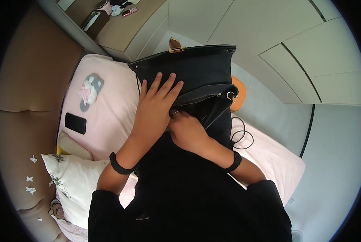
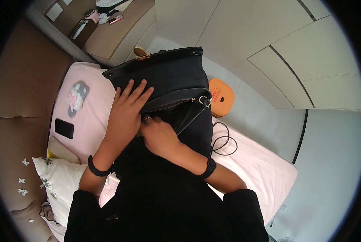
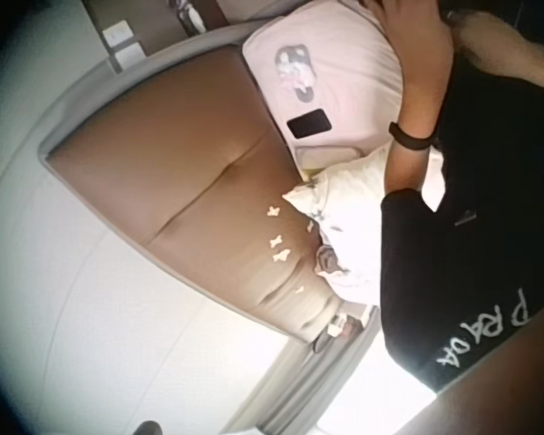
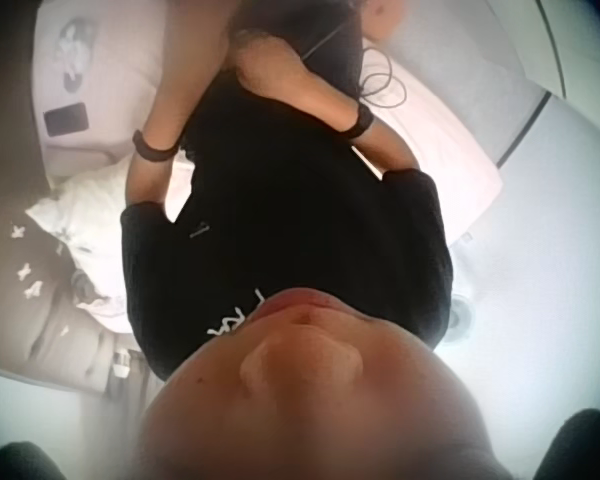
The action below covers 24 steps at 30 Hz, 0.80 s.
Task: The recorder cleans a luxury handbag using a soft cloth while sitting on a bed.
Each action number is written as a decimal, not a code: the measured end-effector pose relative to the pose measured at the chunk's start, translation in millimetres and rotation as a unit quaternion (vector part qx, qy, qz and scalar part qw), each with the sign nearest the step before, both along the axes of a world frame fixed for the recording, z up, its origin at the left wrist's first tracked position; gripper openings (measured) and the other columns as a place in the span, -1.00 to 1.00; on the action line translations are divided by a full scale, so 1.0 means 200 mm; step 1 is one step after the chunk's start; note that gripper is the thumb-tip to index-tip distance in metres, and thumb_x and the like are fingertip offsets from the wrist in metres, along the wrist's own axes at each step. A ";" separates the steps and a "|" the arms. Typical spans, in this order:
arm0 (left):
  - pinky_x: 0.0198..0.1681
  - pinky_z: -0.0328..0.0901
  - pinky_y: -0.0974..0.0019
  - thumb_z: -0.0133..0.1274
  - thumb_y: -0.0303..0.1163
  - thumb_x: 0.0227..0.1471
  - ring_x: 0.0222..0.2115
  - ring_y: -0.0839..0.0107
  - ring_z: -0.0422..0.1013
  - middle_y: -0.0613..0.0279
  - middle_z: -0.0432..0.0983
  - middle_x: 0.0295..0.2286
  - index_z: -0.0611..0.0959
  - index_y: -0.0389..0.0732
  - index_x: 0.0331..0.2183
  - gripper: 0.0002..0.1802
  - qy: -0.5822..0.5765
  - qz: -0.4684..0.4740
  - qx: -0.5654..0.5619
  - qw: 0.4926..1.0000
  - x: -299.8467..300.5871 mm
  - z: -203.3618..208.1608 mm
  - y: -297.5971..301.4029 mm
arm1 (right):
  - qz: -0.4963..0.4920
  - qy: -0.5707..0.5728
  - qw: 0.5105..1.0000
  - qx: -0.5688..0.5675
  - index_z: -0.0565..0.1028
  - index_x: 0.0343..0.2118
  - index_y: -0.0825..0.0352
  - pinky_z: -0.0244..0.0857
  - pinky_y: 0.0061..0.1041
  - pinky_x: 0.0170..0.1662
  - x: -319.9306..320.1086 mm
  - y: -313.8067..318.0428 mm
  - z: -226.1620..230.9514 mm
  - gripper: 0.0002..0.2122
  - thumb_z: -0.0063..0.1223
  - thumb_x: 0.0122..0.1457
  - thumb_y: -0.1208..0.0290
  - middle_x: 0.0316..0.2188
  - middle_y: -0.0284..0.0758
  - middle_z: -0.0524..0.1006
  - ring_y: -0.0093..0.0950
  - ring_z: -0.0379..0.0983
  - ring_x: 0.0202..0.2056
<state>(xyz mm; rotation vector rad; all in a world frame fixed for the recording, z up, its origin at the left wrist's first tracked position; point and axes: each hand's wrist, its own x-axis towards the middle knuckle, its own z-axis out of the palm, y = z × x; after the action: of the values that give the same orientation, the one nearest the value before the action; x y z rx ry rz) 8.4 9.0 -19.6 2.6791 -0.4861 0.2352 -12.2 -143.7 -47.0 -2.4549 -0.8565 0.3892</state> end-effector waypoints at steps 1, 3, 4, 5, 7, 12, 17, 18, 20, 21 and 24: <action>0.31 0.03 -0.22 -0.02 -0.76 -0.14 0.27 -0.08 0.17 0.16 0.30 0.24 0.50 -0.07 0.18 -0.21 0.007 0.004 0.004 1.000 0.00 0.00 0.01 | 0.000 -0.002 1.000 0.001 0.59 -0.11 0.31 0.49 -0.26 -0.09 0.01 -0.01 0.00 -0.63 0.10 -0.07 0.62 -0.11 -0.11 0.55 -0.17 0.52 -0.12; 0.31 0.03 -0.22 -0.02 -0.76 -0.14 0.27 -0.08 0.17 0.15 0.30 0.24 0.49 -0.07 0.19 -0.20 0.010 0.002 0.003 1.000 0.01 0.00 0.01 | 0.035 -0.015 0.999 0.039 0.61 -0.15 0.24 0.49 -0.28 -0.12 0.04 -0.05 0.00 -0.67 0.12 -0.03 0.59 -0.11 -0.17 0.54 -0.18 0.51 -0.13; 0.31 0.03 -0.22 -0.02 -0.76 -0.15 0.27 -0.08 0.17 0.15 0.30 0.24 0.49 -0.07 0.19 -0.20 0.016 -0.002 0.001 1.000 0.01 0.01 0.01 | 0.032 -0.018 0.999 0.039 0.61 -0.15 0.24 0.49 -0.28 -0.12 0.06 -0.09 0.02 -0.67 0.12 -0.03 0.59 -0.11 -0.17 0.54 -0.18 0.51 -0.13; 0.31 0.03 -0.22 -0.02 -0.76 -0.15 0.27 -0.08 0.17 0.15 0.30 0.24 0.49 -0.07 0.19 -0.20 0.015 -0.004 0.002 1.000 0.01 0.01 0.01 | 0.056 -0.018 0.998 -0.001 0.62 -0.16 0.23 0.49 -0.29 -0.13 0.09 -0.13 0.05 -0.68 0.13 -0.04 0.59 -0.12 -0.20 0.55 -0.20 0.52 -0.14; 0.31 0.03 -0.21 -0.02 -0.76 -0.15 0.27 -0.08 0.16 0.14 0.29 0.25 0.48 -0.06 0.20 -0.19 0.018 -0.010 0.002 1.000 0.01 0.01 0.02 | 0.075 -0.030 0.995 -0.061 0.65 -0.20 0.22 0.49 -0.34 -0.16 0.12 -0.17 0.10 -0.71 0.15 -0.04 0.57 -0.19 -0.27 0.58 -0.26 0.53 -0.16; 0.32 0.03 -0.20 -0.01 -0.76 -0.15 0.28 -0.08 0.15 0.15 0.27 0.26 0.46 -0.05 0.21 -0.17 0.028 -0.019 -0.003 0.999 0.03 0.01 0.04 | 0.080 -0.092 0.974 -0.191 0.67 -0.23 0.22 0.46 -0.37 -0.20 0.13 -0.23 0.18 -0.73 0.15 -0.04 0.57 -0.25 -0.28 0.59 -0.30 0.53 -0.20; 0.34 0.02 -0.17 0.05 -0.75 -0.19 0.29 -0.06 0.13 0.16 0.24 0.27 0.44 -0.02 0.22 -0.12 0.070 -0.027 -0.016 0.997 0.10 0.01 0.09 | 0.046 -0.166 0.966 -0.193 0.66 -0.25 0.22 0.44 -0.38 -0.19 0.12 -0.26 0.22 -0.73 0.16 -0.07 0.58 -0.25 -0.30 0.58 -0.32 0.51 -0.23; 0.34 0.02 -0.16 0.07 -0.74 -0.21 0.29 -0.06 0.13 0.16 0.25 0.27 0.45 -0.01 0.22 -0.12 0.086 -0.025 -0.025 0.996 0.12 0.01 0.10 | 0.030 -0.172 0.975 -0.137 0.65 -0.24 0.22 0.45 -0.37 -0.20 0.11 -0.26 0.22 -0.72 0.17 -0.08 0.59 -0.23 -0.30 0.58 -0.32 0.51 -0.24; 0.34 0.03 -0.14 0.09 -0.74 -0.22 0.30 -0.05 0.12 0.17 0.25 0.27 0.45 0.00 0.22 -0.11 0.102 -0.025 -0.033 0.994 0.15 0.01 0.12 | 0.012 -0.176 0.981 -0.079 0.63 -0.22 0.22 0.46 -0.37 -0.21 0.09 -0.24 0.23 -0.70 0.17 -0.08 0.60 -0.20 -0.30 0.57 -0.31 0.52 -0.25; 0.35 0.03 -0.11 0.08 -0.74 -0.24 0.30 -0.03 0.13 0.17 0.26 0.27 0.47 -0.01 0.20 -0.11 0.115 -0.022 -0.043 0.992 0.16 0.01 0.12 | -0.028 -0.145 0.988 -0.041 0.61 -0.16 0.21 0.47 -0.38 -0.22 0.07 -0.22 0.23 -0.64 0.16 -0.10 0.62 -0.16 -0.33 0.56 -0.32 0.52 -0.25; 0.36 0.03 -0.04 0.07 -0.75 -0.26 0.30 0.00 0.14 0.18 0.29 0.25 0.51 -0.03 0.17 -0.13 0.139 -0.030 -0.068 0.987 0.20 0.03 0.13 | -0.091 -0.089 0.992 -0.007 0.56 -0.08 0.24 0.50 -0.35 -0.22 0.04 -0.23 0.21 -0.57 0.15 -0.10 0.63 -0.08 -0.31 0.55 -0.25 0.55 -0.23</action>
<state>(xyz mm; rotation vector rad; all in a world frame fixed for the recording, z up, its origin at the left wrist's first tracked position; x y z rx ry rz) 48.5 35.6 -13.3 2.5057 -0.4450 -0.1197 -3.8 -189.9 -4.8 -2.5840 -0.6927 0.1133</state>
